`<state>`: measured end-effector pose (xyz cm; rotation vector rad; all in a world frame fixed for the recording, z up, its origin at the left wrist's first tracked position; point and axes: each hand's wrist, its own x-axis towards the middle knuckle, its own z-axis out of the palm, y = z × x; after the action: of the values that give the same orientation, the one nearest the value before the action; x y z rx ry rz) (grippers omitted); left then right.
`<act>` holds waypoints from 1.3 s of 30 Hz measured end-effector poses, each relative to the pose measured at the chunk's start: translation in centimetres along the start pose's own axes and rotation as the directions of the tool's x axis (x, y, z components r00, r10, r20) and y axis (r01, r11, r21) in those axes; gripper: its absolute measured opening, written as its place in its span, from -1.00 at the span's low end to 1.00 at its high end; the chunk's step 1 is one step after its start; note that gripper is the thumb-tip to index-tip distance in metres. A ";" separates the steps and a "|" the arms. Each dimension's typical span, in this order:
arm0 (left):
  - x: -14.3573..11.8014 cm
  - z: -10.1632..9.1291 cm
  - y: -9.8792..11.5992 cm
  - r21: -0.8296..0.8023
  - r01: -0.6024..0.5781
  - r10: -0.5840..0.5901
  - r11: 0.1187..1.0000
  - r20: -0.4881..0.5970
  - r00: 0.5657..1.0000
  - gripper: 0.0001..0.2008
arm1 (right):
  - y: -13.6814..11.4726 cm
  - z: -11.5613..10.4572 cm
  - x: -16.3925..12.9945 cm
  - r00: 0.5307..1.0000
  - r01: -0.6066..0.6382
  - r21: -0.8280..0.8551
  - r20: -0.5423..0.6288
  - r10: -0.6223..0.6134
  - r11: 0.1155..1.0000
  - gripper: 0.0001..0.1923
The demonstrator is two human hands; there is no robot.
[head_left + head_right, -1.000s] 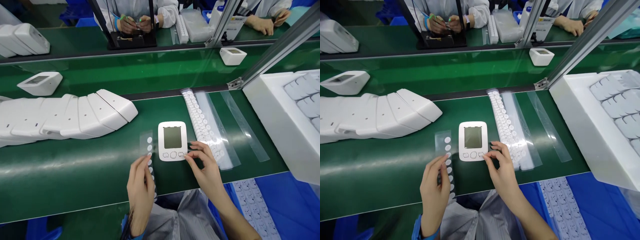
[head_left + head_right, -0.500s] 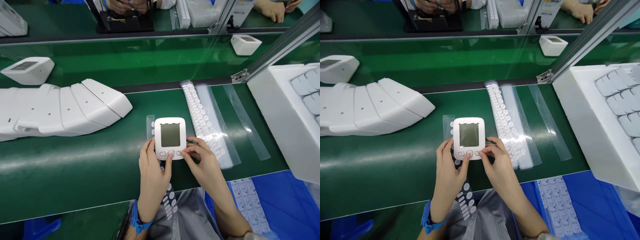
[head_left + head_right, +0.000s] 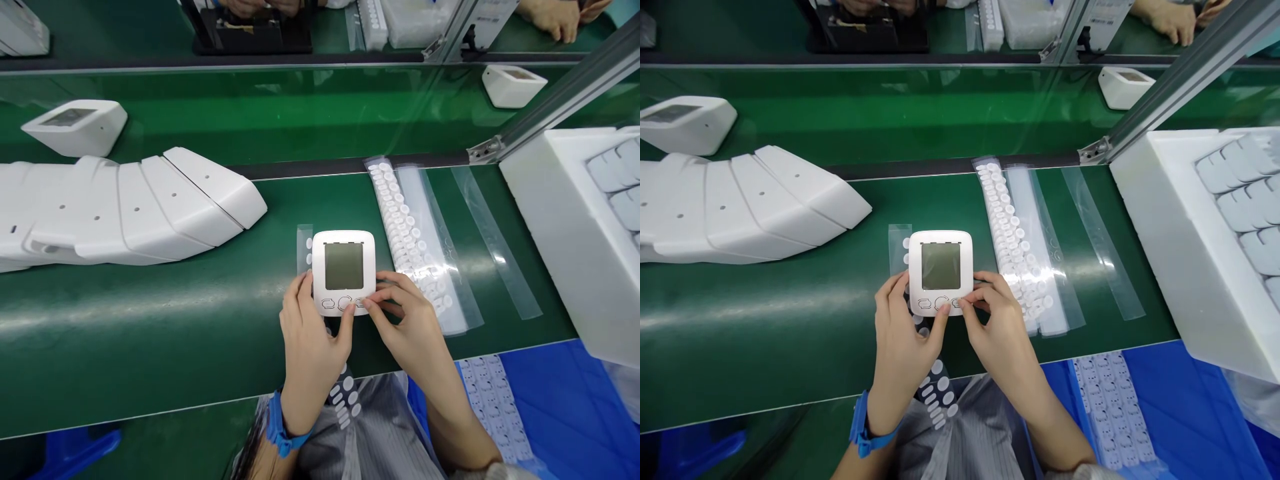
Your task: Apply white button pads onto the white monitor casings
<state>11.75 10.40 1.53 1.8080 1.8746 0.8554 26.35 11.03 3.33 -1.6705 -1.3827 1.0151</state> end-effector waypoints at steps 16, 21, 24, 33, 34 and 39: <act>0.1 0.2 0.4 0.044 0.009 -0.008 0.999 -0.025 1.000 -0.35 | 0.1 0.0 -0.1 1.000 0.026 -0.030 -0.001 -0.026 0.999 -0.87; 0.1 0.2 0.3 0.038 0.011 -0.010 0.999 -0.025 1.000 -0.35 | 0.1 0.0 -0.1 0.999 0.034 -0.034 -0.003 -0.035 0.999 -0.88; 0.1 0.3 0.3 0.037 0.011 -0.010 0.999 -0.029 1.000 -0.34 | 0.1 0.0 -0.2 0.999 0.040 -0.032 -0.001 -0.040 0.999 -0.89; 0.2 0.2 0.3 0.030 0.015 -0.015 0.999 -0.025 1.000 -0.36 | 0.2 0.1 -0.3 0.999 0.038 -0.015 -0.004 -0.038 0.999 -0.89; 0.2 0.2 0.3 0.029 0.015 -0.015 0.999 -0.025 1.000 -0.36 | 0.2 0.1 -0.3 0.999 0.037 -0.016 -0.004 -0.037 0.999 -0.89; 0.2 0.2 0.4 0.022 0.015 -0.015 1.000 -0.023 1.000 -0.36 | 0.1 0.1 -0.2 0.999 0.031 -0.020 -0.011 -0.032 0.999 -0.89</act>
<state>12.19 10.64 1.65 1.8022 1.9171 0.8568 26.32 10.86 3.24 -1.6613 -1.4114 0.9752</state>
